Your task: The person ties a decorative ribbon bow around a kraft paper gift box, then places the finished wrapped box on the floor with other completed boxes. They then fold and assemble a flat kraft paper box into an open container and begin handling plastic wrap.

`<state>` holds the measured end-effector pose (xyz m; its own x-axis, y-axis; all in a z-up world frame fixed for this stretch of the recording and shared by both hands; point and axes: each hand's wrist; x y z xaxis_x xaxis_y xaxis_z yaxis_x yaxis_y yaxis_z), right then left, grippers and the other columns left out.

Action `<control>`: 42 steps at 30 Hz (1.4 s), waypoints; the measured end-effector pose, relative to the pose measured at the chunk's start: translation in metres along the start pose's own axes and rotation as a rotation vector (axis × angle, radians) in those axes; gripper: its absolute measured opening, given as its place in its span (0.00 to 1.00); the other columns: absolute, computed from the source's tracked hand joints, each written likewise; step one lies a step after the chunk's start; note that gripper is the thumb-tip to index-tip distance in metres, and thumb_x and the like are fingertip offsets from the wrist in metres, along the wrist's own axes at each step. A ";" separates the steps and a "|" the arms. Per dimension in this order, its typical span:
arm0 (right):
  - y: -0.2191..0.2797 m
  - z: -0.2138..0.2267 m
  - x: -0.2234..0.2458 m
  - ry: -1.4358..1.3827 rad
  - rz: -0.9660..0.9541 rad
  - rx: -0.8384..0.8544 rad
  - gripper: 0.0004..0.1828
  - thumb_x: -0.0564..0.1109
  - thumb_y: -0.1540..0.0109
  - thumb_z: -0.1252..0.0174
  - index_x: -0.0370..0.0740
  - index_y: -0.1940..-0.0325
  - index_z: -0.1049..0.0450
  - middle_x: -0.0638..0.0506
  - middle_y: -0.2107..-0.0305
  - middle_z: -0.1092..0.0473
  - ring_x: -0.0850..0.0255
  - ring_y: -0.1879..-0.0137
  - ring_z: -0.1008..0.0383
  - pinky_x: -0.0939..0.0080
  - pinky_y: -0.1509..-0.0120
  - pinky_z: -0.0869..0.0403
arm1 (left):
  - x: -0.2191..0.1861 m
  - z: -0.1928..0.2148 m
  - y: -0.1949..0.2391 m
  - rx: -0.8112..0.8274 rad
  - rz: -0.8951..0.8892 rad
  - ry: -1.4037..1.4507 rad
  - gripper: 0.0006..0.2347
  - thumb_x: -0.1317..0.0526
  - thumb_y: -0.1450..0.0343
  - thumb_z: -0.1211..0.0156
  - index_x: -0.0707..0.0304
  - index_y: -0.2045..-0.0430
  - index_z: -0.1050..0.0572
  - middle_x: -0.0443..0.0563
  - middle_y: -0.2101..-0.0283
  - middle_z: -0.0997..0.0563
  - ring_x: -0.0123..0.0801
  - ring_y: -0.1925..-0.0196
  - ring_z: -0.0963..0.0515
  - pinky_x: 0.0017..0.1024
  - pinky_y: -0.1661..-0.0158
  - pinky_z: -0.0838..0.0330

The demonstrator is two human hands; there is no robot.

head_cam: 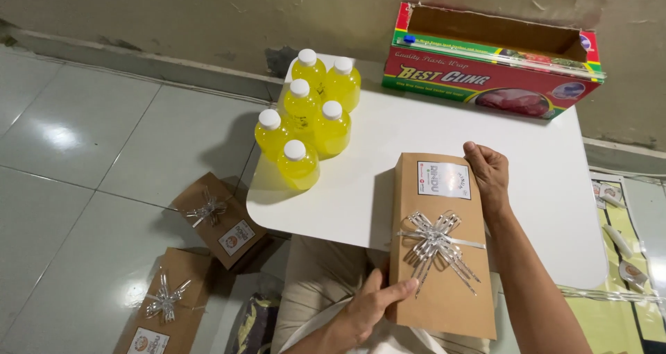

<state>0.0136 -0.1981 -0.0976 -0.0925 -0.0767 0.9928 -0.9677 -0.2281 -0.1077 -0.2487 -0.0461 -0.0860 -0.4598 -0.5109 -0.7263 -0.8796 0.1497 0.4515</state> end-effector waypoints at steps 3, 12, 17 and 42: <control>-0.001 -0.001 -0.013 0.009 -0.006 0.001 0.28 0.53 0.30 0.42 0.50 0.83 0.41 0.62 0.87 0.43 0.74 0.82 0.51 0.72 0.79 0.46 | 0.014 0.002 -0.006 0.071 -0.065 0.014 0.21 0.58 0.34 0.36 0.72 0.49 0.26 0.58 0.58 0.22 0.37 0.56 0.22 0.32 0.52 0.28; 0.024 -0.013 -0.026 0.190 -0.067 -0.067 0.31 0.63 0.23 0.54 0.47 0.77 0.36 0.50 0.79 0.33 0.66 0.74 0.40 0.68 0.67 0.37 | 0.005 -0.006 0.038 0.037 -0.142 0.037 0.28 0.61 0.38 0.31 0.72 0.42 0.31 0.56 0.53 0.20 0.35 0.56 0.20 0.27 0.51 0.24; 0.058 -0.040 -0.009 0.075 -0.054 0.076 0.18 0.54 0.23 0.60 0.37 0.49 0.34 0.43 0.54 0.33 0.60 0.50 0.34 0.61 0.44 0.33 | 0.012 0.009 0.058 -0.005 -0.217 0.055 0.35 0.59 0.40 0.32 0.72 0.37 0.38 0.56 0.49 0.24 0.34 0.52 0.23 0.28 0.49 0.27; 0.248 -0.286 -0.038 -0.237 -0.737 0.728 0.15 0.41 0.32 0.51 0.33 0.42 0.33 0.50 0.73 0.41 0.64 0.71 0.45 0.61 0.64 0.43 | 0.104 0.260 0.235 -0.217 -0.525 0.078 0.45 0.53 0.44 0.23 0.64 0.32 0.40 0.63 0.41 0.28 0.52 0.43 0.27 0.43 0.47 0.24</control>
<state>-0.2899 0.0256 -0.1470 0.5834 0.1476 0.7987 -0.3856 -0.8152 0.4323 -0.5352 0.1559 -0.1900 0.0492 -0.5319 -0.8454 -0.9386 -0.3140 0.1430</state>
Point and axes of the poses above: each hand's wrist, its own y-axis away from the middle knuckle, its own z-axis out of the back of the hand, x = y × z
